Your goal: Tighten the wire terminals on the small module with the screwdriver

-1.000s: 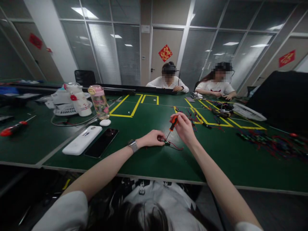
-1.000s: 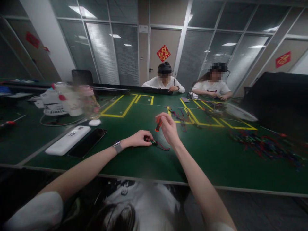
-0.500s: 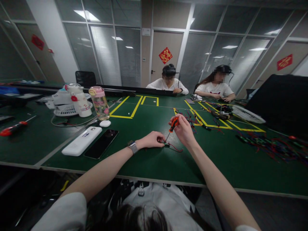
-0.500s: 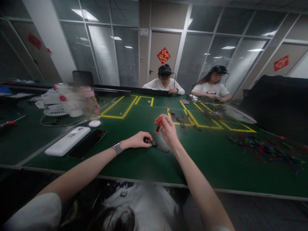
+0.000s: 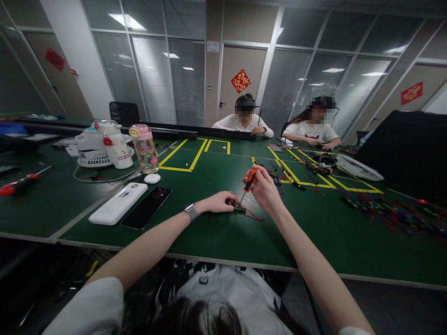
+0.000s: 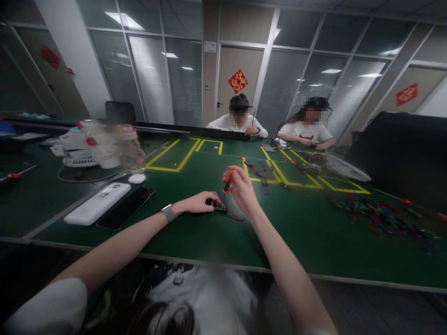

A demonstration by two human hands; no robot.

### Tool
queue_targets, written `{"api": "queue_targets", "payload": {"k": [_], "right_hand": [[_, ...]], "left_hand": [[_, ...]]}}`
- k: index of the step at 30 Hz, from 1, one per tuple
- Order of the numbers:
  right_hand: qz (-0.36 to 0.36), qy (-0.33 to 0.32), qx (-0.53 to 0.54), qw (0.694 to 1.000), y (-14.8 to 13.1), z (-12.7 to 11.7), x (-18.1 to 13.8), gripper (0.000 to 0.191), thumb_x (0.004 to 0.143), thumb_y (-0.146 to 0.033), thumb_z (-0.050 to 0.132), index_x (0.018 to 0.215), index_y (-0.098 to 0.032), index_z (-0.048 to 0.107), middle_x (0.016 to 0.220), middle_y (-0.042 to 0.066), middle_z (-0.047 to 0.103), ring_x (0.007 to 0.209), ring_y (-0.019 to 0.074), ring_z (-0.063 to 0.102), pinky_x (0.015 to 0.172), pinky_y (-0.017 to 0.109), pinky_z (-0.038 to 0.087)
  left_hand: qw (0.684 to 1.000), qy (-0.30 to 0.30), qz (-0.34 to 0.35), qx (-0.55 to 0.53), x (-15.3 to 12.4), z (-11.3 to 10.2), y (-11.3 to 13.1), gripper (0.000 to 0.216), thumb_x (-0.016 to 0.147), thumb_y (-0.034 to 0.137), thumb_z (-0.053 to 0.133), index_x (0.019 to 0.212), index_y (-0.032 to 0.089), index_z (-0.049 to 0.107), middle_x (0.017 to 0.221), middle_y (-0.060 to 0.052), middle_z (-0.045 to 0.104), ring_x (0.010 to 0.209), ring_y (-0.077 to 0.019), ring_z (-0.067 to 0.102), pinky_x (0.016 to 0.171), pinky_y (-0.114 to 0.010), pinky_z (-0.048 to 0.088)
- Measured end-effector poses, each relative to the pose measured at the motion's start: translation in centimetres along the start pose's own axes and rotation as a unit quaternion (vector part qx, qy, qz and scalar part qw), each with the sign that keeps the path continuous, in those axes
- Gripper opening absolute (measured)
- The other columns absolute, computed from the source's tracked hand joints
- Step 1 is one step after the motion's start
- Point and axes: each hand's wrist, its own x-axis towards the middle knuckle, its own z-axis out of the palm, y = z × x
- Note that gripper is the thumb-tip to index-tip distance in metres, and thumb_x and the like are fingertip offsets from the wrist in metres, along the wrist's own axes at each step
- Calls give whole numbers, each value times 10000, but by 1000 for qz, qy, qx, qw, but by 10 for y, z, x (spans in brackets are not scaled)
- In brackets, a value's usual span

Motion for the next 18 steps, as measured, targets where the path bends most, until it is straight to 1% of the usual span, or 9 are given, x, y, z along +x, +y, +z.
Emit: {"api": "queue_targets", "payload": {"k": [3, 5, 7, 9, 12, 15, 18], "right_hand": [[-5, -3, 1, 1000, 0, 1, 0, 219, 752, -416, 771, 901, -284, 679, 827, -32, 686, 747, 120, 635, 761, 271, 532], [-3, -2, 3, 1000, 1, 1, 0, 220, 751, -420, 770, 891, -283, 669, 811, -35, 683, 731, 122, 634, 758, 278, 532], [-4, 2, 4, 1000, 1, 0, 0, 226, 740, -414, 777, 882, -281, 664, 802, -36, 681, 724, 126, 632, 760, 286, 531], [-5, 6, 3, 1000, 1, 0, 0, 227, 733, -403, 782, 882, -280, 662, 801, -34, 679, 723, 128, 630, 763, 292, 528], [-10, 4, -8, 1000, 1, 0, 1, 219, 744, -395, 770, 896, -285, 656, 807, -34, 671, 733, 128, 626, 781, 303, 519], [-20, 5, -22, 1000, 2, -1, 1, 207, 752, -387, 760, 898, -286, 652, 823, -27, 666, 761, 141, 622, 795, 323, 517], [-25, 10, -23, 999, 3, -2, 1, 206, 744, -378, 770, 888, -280, 660, 833, -22, 671, 765, 143, 619, 789, 326, 517]], "left_hand": [[1000, 5, 3, -3, 1, 0, 1, 330, 750, 113, 549, 1035, 151, 711, 1002, -43, 659, 845, -154, 590, 773, -238, 447], [1000, 10, -2, -20, 2, 1, 1, 334, 753, 108, 530, 1040, 146, 696, 971, -35, 676, 865, -161, 602, 780, -239, 447], [999, 16, -21, -43, 3, 2, 1, 297, 756, 111, 519, 1002, 136, 683, 920, -28, 682, 822, -154, 606, 745, -234, 451], [997, 29, -40, -57, 4, 3, 0, 219, 765, 121, 511, 916, 130, 669, 860, -23, 673, 766, -144, 597, 706, -229, 449], [996, 46, -46, -61, 4, 4, 0, 131, 768, 134, 516, 815, 131, 639, 797, -17, 651, 731, -139, 580, 684, -229, 435], [995, 56, -51, -71, 4, 4, 2, 111, 756, 130, 522, 790, 136, 627, 767, -6, 637, 713, -136, 571, 677, -228, 425], [990, 80, -64, -93, 4, 3, 5, 94, 742, 124, 523, 752, 140, 615, 734, 3, 626, 691, -132, 560, 676, -229, 423]]}}
